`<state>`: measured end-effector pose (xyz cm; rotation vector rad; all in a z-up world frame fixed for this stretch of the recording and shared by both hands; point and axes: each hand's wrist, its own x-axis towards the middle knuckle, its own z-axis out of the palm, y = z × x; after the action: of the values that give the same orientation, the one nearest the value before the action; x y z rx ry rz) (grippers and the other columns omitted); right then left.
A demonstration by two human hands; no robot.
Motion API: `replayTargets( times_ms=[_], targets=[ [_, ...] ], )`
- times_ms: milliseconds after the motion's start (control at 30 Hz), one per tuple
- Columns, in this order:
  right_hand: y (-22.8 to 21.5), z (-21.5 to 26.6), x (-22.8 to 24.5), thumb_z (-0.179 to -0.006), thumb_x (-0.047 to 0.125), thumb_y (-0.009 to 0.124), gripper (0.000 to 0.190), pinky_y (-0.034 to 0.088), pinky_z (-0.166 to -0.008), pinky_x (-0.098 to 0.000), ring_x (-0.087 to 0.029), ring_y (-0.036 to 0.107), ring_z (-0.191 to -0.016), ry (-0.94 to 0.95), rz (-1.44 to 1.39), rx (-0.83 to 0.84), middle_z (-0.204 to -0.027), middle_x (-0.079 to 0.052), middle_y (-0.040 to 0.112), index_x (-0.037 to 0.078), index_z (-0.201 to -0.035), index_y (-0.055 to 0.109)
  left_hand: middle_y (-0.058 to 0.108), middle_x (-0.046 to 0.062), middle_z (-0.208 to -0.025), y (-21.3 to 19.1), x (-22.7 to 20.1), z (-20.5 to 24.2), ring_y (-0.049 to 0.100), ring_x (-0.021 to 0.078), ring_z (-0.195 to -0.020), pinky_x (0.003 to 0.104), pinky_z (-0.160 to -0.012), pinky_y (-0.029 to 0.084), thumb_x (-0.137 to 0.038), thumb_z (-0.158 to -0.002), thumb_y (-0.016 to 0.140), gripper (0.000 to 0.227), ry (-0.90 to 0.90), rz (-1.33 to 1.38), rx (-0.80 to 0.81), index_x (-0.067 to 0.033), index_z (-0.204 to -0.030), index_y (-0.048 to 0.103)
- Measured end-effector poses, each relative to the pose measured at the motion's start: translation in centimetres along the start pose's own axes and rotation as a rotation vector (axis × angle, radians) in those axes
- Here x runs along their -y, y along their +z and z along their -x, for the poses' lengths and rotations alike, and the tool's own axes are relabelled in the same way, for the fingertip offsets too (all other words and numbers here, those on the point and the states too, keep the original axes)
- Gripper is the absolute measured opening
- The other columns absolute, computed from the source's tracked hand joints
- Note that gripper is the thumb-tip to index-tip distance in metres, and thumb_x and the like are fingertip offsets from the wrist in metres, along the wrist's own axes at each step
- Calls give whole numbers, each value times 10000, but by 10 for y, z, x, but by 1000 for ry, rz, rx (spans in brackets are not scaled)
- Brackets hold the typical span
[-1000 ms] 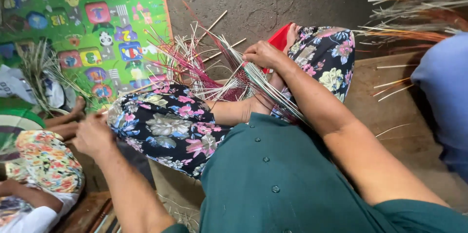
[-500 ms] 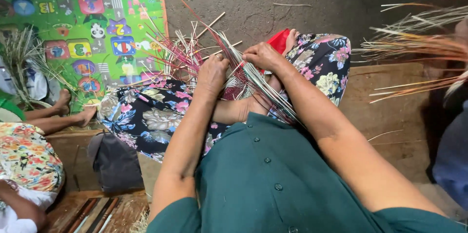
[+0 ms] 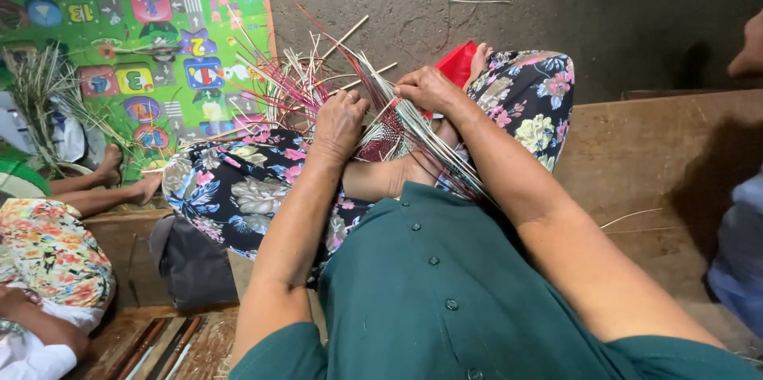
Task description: Weaving natural fiber strands together to form a structured mat or basket.
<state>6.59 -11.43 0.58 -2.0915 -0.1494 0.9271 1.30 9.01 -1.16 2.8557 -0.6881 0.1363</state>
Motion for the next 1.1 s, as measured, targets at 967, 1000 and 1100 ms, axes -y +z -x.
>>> replayTargets(
  times_ms=[967, 1000, 1100],
  targets=[
    [-6, 10, 15, -735, 343, 557, 226, 448, -751, -391, -278, 584, -833, -1, 37, -17, -802, -91, 631, 202, -882, 657, 486, -19, -682, -11, 2, -1, 523, 161, -687, 252, -572, 444, -210, -775, 518, 100, -84, 135, 61, -219, -676, 534],
    [-4, 9, 12, -735, 343, 557, 226, 448, -751, -391, -278, 584, -833, -3, 38, -15, -802, -91, 631, 202, -882, 657, 486, -19, -682, -5, 2, 1, 523, 161, -687, 252, -572, 444, -210, -775, 518, 100, -86, 134, 60, -219, -676, 534],
    [-2, 4, 7, -731, 345, 558, 228, 463, -729, -361, -232, 606, -746, 0, 34, -13, -766, -76, 635, 204, -879, 658, 477, -43, -645, 3, 4, 3, 519, 135, -654, 232, -540, 434, -221, -771, 508, 153, -79, 84, 24, -245, -620, 524]
  ],
)
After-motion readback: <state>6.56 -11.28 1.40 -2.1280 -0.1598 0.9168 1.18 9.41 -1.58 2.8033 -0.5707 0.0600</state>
